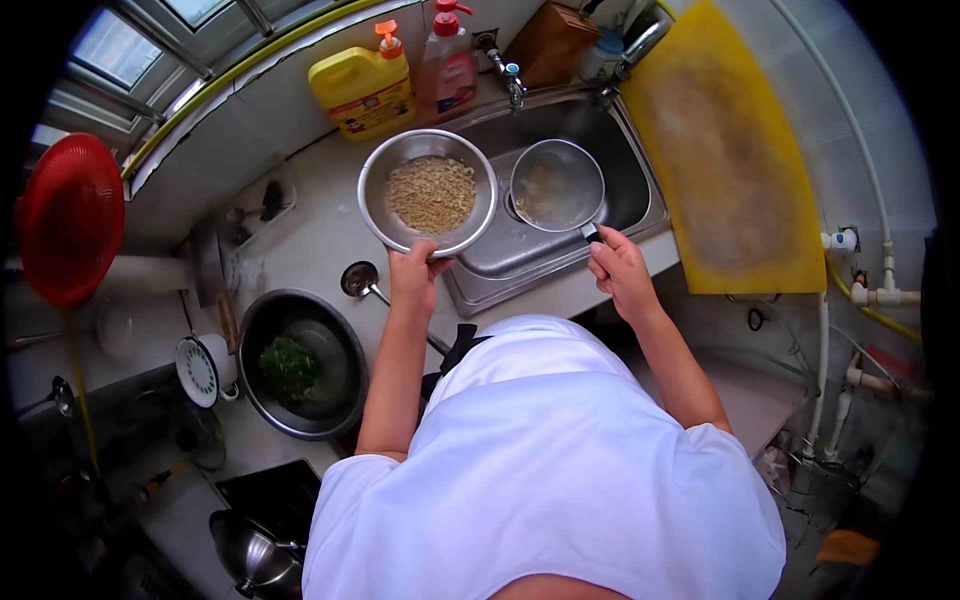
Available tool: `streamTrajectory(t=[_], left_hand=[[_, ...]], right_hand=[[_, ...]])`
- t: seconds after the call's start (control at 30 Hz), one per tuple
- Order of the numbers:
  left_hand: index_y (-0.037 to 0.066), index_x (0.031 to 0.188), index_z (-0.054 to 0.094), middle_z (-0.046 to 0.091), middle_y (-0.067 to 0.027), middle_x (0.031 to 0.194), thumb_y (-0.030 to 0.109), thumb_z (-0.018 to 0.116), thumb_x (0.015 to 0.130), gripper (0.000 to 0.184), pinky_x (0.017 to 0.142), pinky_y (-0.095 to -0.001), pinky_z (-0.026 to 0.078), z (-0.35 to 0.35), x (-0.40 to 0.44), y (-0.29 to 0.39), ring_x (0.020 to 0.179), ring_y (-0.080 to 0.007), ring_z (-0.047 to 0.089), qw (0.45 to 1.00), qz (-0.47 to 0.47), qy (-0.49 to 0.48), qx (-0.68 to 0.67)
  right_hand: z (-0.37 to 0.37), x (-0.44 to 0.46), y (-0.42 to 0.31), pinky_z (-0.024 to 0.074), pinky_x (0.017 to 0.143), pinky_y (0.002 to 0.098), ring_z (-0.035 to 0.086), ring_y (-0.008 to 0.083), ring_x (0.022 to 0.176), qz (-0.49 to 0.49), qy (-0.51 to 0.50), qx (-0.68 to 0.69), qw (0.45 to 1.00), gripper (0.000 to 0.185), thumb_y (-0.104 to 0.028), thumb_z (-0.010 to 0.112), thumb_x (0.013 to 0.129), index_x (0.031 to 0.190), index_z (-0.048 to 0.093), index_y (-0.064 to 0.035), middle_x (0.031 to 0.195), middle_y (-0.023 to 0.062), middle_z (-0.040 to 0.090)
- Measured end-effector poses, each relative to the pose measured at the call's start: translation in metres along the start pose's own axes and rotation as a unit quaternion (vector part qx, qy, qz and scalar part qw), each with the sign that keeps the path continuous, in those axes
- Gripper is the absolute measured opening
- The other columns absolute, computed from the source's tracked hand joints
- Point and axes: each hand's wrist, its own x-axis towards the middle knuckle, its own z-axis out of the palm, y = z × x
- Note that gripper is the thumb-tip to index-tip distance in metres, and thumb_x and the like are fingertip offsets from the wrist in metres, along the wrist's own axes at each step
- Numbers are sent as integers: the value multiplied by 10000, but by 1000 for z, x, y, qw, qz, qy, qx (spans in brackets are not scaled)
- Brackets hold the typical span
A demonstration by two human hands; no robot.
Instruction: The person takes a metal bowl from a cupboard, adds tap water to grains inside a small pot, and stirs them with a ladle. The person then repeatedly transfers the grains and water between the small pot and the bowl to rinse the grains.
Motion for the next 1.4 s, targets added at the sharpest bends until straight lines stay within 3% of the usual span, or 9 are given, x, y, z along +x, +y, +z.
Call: streamTrajectory(t=[0.37,0.57,0.63,1.4], left_hand=[[-38,1103,433,599,-132,888,-19,452,738,366,490,-254,549,9,-1,-40,688,-209,637,994,-89,-68,-9],[-19,1106,426,594,-112,896,-15,459,728,380,475,-251,539,18,-3,-40,680,-185,627,992,-94,-85,-12],[-17,1102,427,591,-107,887,-15,460,727,377,472,-251,537,20,-4,-38,670,-178,622,992,-96,-84,-13],[-20,1134,400,574,-121,899,-22,456,724,414,457,-254,540,25,-7,-30,666,-190,617,992,-88,-87,-27]], right_hand=[[17,1,0,227,398,158,320,20,503,-49,-29,-51,997,448,-133,497,878,1276,336,-4,610,-41,379],[24,10,4,255,428,170,348,28,526,-95,-49,-63,992,463,-124,495,882,1289,316,7,626,-39,381],[27,8,3,292,489,179,356,28,550,-107,-29,-61,992,435,-86,476,881,1261,326,63,623,-40,402],[31,-3,-6,307,488,181,368,19,556,-177,16,-181,967,396,-85,492,869,1225,401,62,622,-41,429]])
